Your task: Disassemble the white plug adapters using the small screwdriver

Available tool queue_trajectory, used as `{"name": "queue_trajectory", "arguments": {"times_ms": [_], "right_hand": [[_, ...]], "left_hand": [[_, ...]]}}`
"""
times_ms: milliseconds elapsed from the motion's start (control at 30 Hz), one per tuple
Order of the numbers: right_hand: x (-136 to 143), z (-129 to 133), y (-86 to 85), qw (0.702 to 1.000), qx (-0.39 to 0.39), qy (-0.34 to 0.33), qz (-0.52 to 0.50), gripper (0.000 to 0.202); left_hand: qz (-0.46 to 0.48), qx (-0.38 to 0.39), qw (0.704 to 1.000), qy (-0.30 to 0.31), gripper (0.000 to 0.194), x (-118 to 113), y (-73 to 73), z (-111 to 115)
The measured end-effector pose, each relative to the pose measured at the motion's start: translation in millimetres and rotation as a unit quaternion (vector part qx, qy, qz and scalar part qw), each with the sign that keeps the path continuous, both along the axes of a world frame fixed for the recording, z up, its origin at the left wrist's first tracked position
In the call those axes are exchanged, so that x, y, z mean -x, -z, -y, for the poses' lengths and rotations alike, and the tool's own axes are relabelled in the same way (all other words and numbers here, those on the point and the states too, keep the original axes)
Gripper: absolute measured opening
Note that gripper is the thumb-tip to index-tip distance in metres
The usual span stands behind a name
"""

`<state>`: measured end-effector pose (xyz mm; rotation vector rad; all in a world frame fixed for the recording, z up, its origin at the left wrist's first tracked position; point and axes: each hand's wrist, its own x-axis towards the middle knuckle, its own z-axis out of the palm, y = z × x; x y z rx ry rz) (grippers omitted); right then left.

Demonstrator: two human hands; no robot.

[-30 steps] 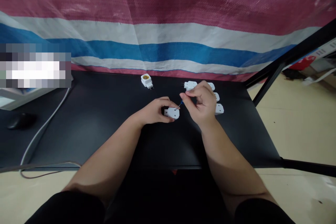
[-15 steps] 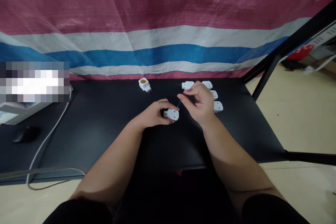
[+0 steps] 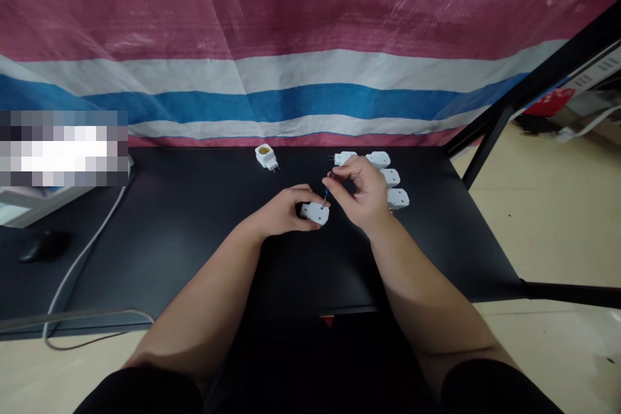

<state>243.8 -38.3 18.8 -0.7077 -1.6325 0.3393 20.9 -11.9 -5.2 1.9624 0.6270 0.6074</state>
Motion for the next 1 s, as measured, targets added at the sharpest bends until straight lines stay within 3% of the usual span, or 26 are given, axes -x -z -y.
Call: {"name": "queue_trajectory", "arguments": {"times_ms": [267,567,1000], "right_hand": [[4,3,6.9,0.988,0.106,-0.112,0.018,0.040],[2,1,13.7,0.987,0.121,-0.101,-0.031,0.048],[7,3,13.8,0.987,0.120,-0.104,-0.009,0.042]], "left_hand": [[0.007,-0.001,1.000,-0.003,0.045,0,0.4,0],[0.006,-0.042,0.998,-0.045,0.047,4,8.2,-4],[0.014,-0.057,0.998,-0.037,0.030,5,11.0,-6]]}}
